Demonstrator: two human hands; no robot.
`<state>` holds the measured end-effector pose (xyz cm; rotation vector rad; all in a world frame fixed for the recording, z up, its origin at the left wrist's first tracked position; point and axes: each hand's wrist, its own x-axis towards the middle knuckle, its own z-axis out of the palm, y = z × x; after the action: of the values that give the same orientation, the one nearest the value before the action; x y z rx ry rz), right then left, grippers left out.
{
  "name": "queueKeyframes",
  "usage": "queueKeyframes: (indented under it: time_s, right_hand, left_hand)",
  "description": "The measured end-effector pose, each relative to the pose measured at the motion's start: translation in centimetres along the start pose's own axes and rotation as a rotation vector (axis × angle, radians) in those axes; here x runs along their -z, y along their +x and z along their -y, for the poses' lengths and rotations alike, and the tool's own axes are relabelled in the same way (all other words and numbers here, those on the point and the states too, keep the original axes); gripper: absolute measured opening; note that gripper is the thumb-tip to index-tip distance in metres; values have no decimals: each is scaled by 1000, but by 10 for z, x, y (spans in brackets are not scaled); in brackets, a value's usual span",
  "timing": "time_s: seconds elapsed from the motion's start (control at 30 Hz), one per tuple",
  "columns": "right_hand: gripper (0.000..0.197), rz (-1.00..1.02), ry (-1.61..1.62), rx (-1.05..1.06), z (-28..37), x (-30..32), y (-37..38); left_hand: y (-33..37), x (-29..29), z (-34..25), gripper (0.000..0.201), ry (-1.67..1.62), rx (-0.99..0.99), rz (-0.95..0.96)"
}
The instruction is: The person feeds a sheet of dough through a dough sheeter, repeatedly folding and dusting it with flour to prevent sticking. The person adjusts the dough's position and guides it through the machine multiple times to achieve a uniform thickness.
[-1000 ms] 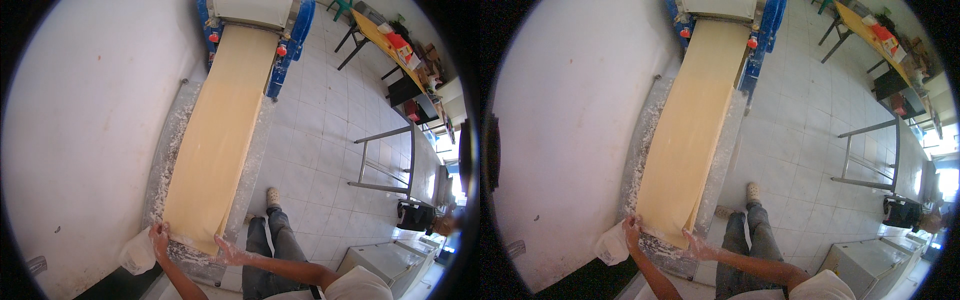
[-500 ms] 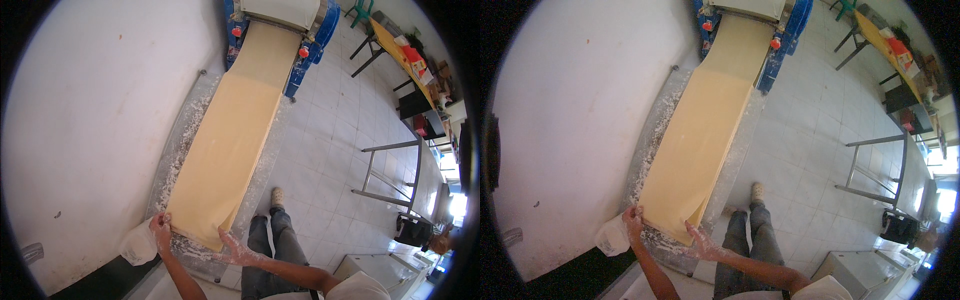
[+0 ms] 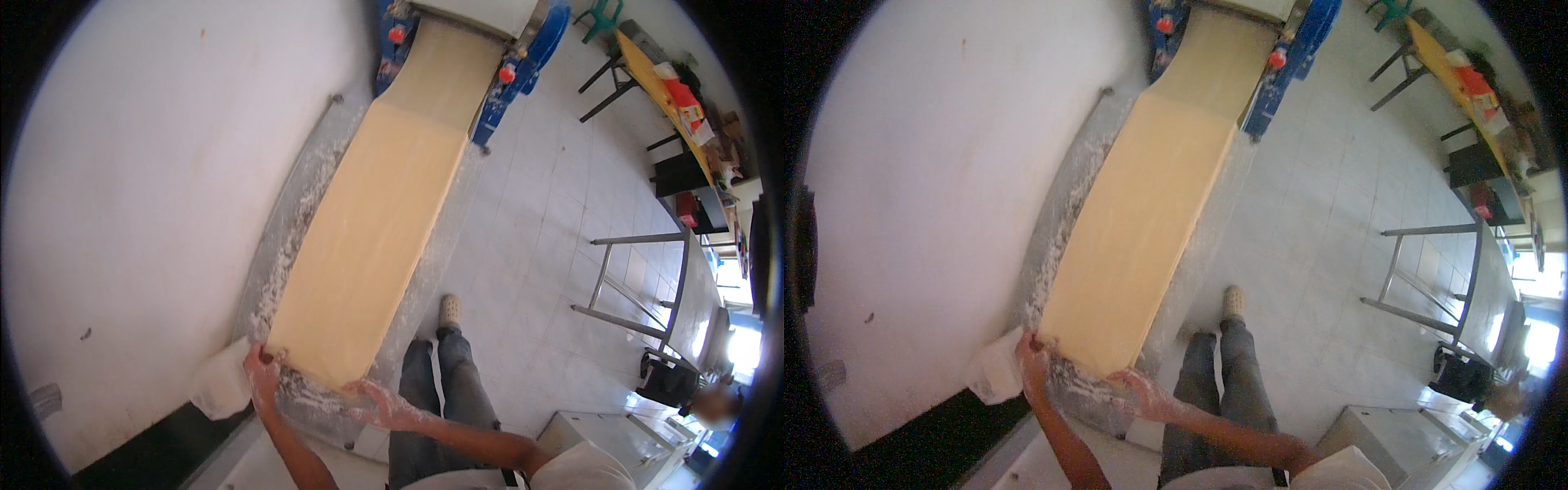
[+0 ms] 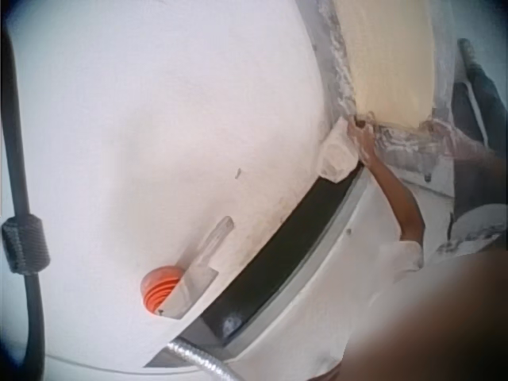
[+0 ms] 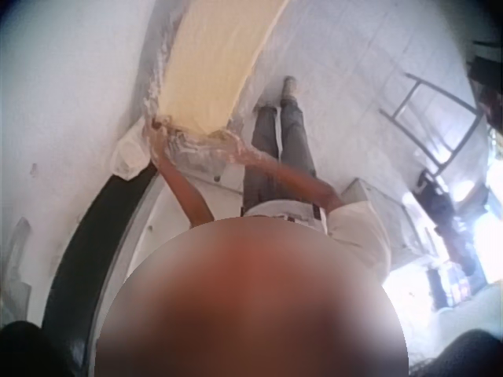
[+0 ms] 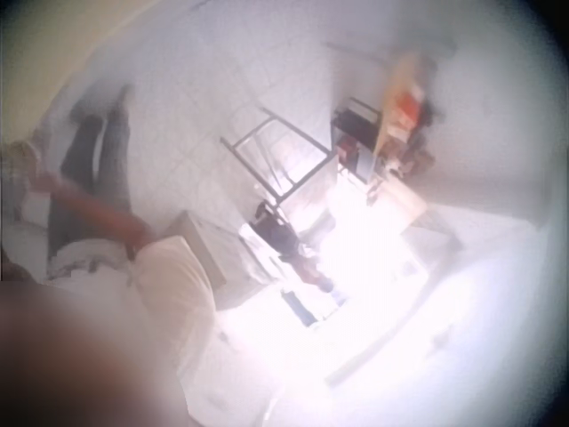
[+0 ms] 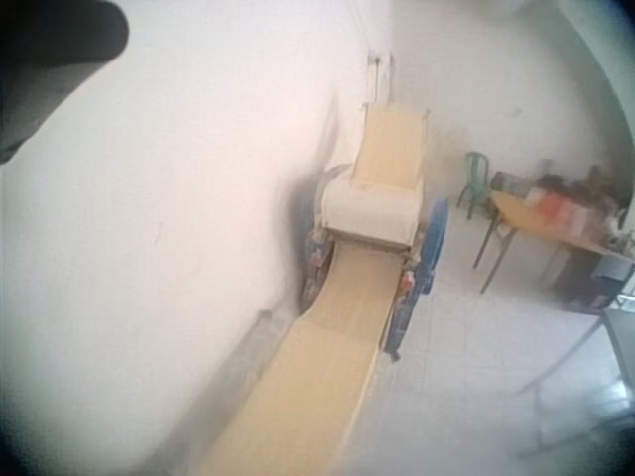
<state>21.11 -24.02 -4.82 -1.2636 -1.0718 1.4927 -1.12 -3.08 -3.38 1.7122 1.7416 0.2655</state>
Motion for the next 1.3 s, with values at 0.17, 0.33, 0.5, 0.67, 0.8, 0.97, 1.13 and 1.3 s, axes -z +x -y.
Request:
queueKeyframes:
  time_s: [0.17, 0.33, 0.5, 0.67, 0.8, 0.97, 1.13, 1.3]
  right_hand:
    - [61, 43, -183, 55, 14, 0, -6]
    - [63, 94, -147, 32, 14, 4, -6]
    - [69, 93, -128, -9, 18, 7, -5]
    - [71, 135, -226, -78, 21, 6, -4]
    - [72, 194, -169, -104, 18, 9, -4]
    - [72, 249, -147, -125, 17, 17, -3]
    - [75, 191, -227, -43, 22, 14, 1]
    - [75, 182, -193, -108, 26, 11, 3]
  left_hand:
    - [-4, 6, -14, 49, -9, 70, 21]
    - [-5, 8, -30, 41, 32, 102, 32]
    - [2, 6, -25, 32, -165, 107, -17]
    - [5, 9, -12, 26, -56, 89, -25]
    - [1, 10, -11, 29, 29, 107, -69]
    - [-1, 13, -16, 31, -13, 261, -19]
    - [-3, 17, -21, 27, 66, 157, -112]
    - [-5, 16, -27, 24, 76, 287, -77]
